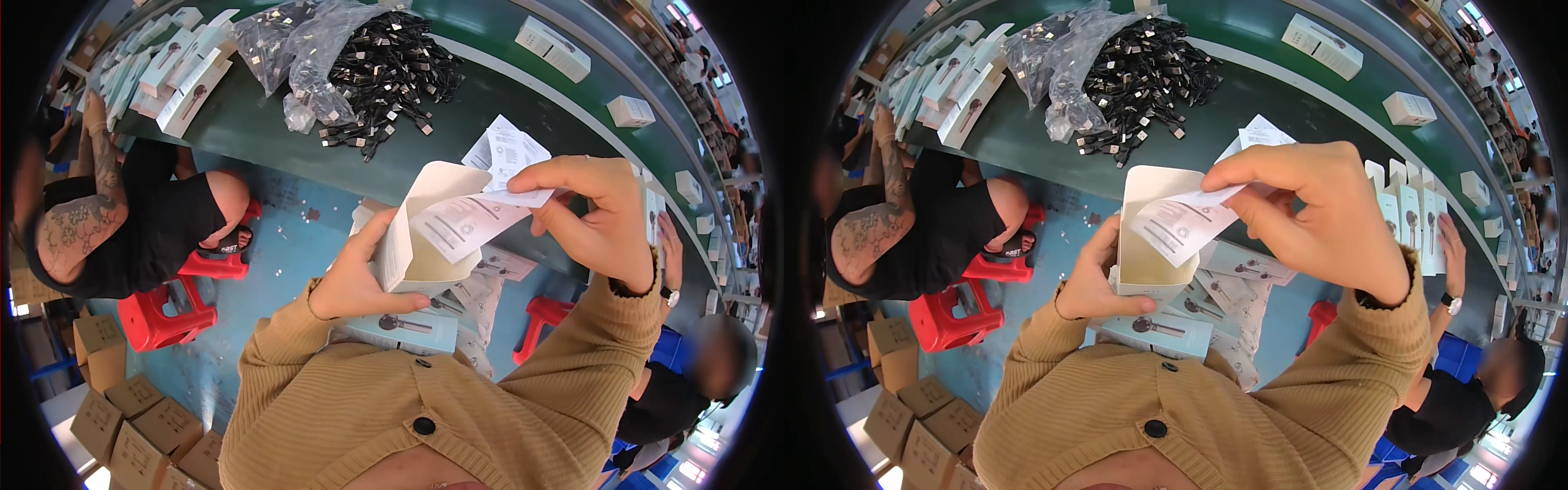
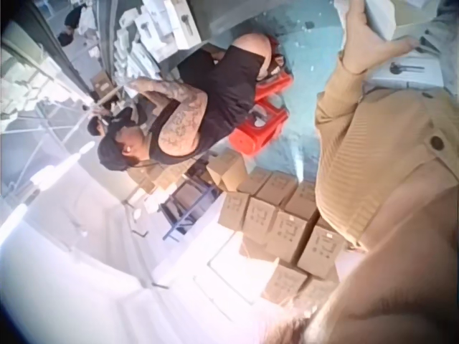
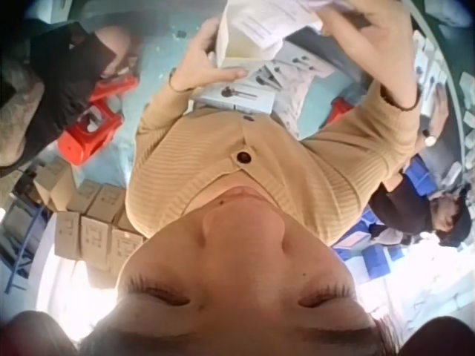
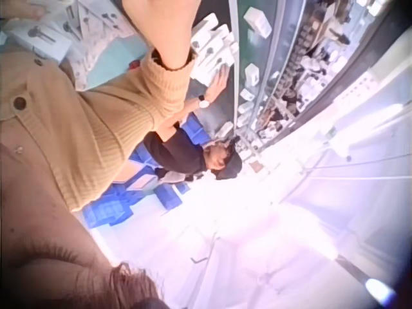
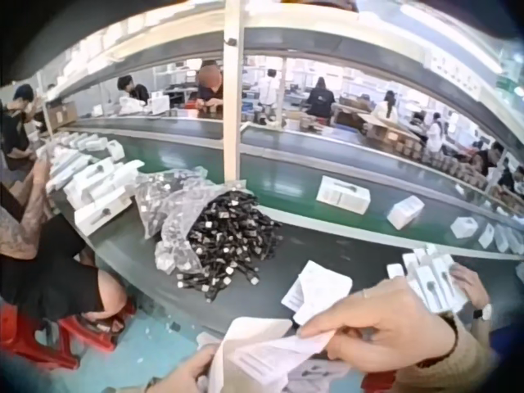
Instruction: The person is putting manuals and components into cardboard product boxes on an assembly line.
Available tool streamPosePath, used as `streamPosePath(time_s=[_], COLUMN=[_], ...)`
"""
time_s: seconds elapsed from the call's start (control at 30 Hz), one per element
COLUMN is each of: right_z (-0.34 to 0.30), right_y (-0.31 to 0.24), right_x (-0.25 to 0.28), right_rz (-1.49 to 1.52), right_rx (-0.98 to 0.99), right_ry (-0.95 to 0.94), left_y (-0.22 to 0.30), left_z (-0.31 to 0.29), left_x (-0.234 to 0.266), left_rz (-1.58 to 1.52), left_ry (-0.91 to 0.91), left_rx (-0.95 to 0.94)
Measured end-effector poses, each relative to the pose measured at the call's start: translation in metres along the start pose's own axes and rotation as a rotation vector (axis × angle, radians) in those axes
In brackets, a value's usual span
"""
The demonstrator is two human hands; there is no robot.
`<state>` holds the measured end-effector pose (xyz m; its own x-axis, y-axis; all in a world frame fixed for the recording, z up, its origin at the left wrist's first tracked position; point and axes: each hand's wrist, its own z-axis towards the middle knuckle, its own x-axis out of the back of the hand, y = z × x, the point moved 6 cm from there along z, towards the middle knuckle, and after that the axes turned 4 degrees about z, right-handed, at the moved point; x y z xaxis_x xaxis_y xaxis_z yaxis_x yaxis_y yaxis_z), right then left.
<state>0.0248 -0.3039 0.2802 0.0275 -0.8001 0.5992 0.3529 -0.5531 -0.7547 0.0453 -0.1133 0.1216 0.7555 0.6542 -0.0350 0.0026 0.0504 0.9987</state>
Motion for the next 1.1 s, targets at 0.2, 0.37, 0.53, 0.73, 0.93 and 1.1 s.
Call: streamPosePath(time_s=[0.2, 0.37, 0.53, 0.73, 0.93, 1.1], right_z=[0.010, 0.025, 0.045, 0.062, 0.062, 0.095], right_y=[0.000, 0.009, 0.019, 0.022, 0.013, 0.090], right_x=[-0.020, -0.046, -0.064, -0.081, -0.081, -0.053], right_rz=[-0.061, -0.036, 0.054, -0.105, -0.009, -0.491], right_rx=[0.029, 0.160, 0.095, 0.169, 0.107, -0.139], right_ry=[-0.093, -0.155, -0.279, -0.297, -0.160, 0.091], left_y=[0.000, -0.010, -0.020, -0.022, -0.027, -0.026], left_z=[-0.001, -0.006, -0.015, -0.015, -0.014, -0.025], left_x=[-0.003, 0.008, 0.017, 0.023, 0.030, 0.040], left_rz=[-0.049, -0.020, -0.082, -0.104, -0.193, -0.221], left_ry=[-0.009, 0.026, 0.070, 0.114, 0.145, 0.176], left_rx=[0.038, 0.028, 0.054, 0.018, 0.071, -0.069])
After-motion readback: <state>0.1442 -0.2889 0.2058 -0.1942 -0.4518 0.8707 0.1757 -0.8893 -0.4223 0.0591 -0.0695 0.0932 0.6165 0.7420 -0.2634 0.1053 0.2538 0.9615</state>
